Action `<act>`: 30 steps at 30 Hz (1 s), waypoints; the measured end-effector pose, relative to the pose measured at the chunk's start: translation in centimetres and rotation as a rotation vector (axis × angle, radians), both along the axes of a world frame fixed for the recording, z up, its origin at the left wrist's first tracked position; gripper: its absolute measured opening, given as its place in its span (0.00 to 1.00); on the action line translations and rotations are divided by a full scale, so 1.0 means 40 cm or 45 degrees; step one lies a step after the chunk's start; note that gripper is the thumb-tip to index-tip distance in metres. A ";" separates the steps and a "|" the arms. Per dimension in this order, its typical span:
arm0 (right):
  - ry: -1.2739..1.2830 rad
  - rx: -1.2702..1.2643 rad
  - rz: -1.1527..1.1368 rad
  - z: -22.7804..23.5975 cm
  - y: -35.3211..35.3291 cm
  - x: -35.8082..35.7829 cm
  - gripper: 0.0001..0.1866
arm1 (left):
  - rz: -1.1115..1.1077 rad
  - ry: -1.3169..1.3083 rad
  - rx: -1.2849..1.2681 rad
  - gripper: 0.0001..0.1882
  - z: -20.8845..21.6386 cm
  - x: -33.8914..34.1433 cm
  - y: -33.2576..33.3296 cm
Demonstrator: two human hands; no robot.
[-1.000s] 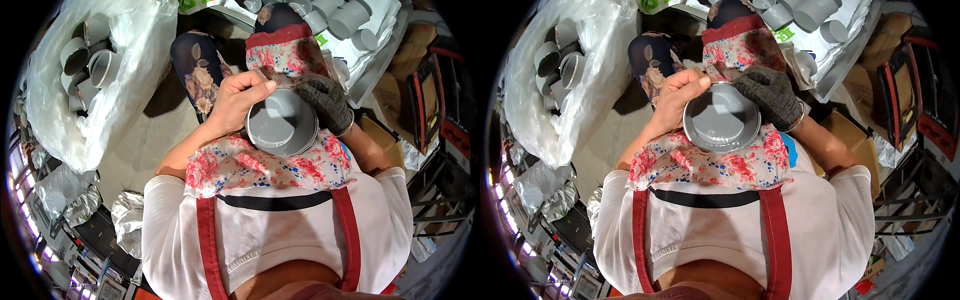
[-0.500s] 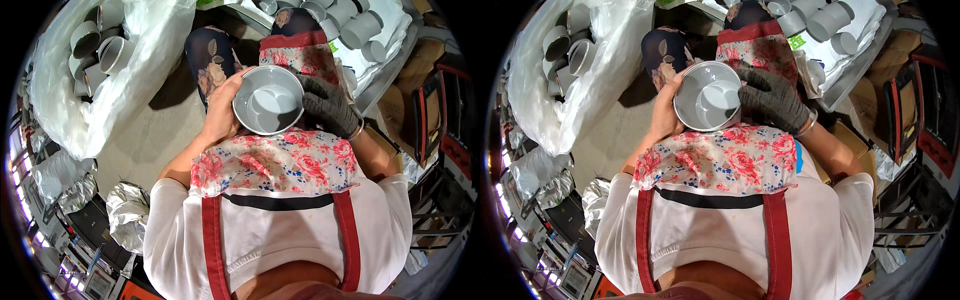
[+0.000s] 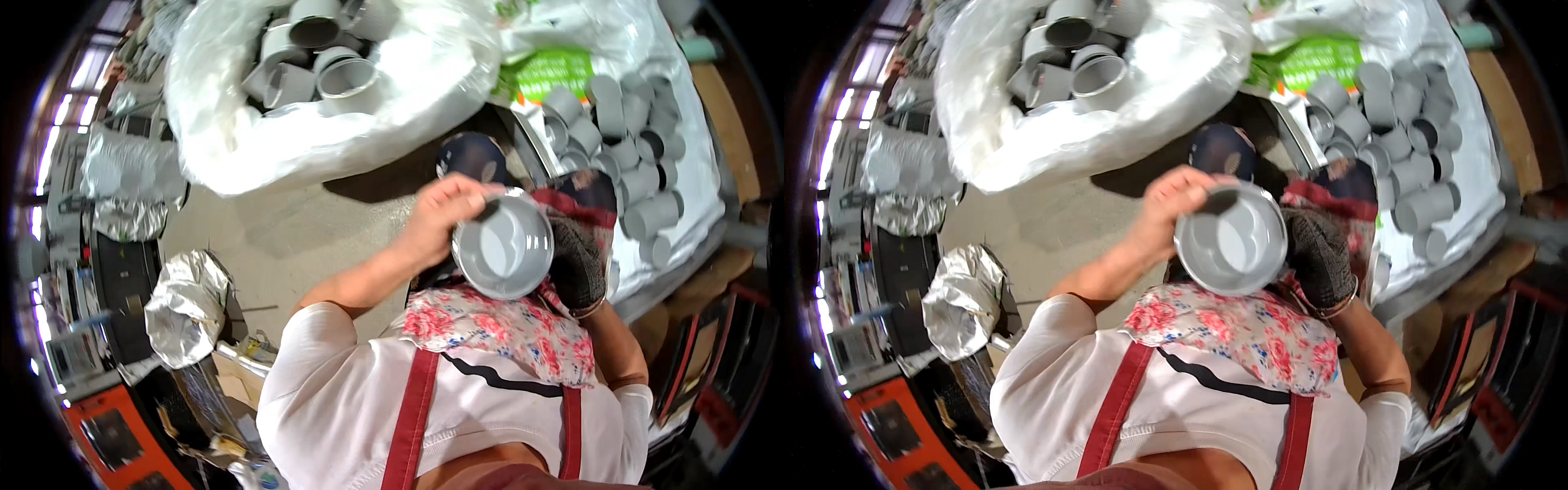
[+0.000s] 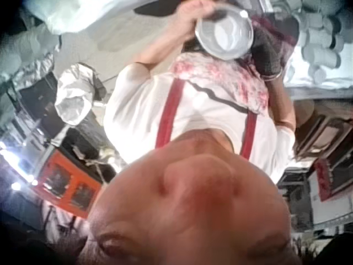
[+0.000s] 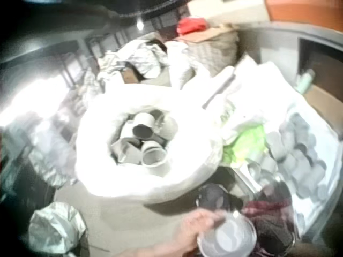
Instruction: The person places metal rings onto grey plastic pipe elbows by hand, moving the items from a large bag to their lap and then placing the finished units into a cardboard box.
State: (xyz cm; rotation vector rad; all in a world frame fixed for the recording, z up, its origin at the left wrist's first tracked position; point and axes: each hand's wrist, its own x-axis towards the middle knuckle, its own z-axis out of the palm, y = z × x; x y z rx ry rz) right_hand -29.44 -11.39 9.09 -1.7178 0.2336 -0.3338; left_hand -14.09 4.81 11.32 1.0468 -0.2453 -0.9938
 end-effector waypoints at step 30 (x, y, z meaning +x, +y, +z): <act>-0.338 -1.160 -0.457 0.206 -0.452 0.912 0.13 | 1.250 -1.204 -0.060 0.16 0.524 0.614 0.385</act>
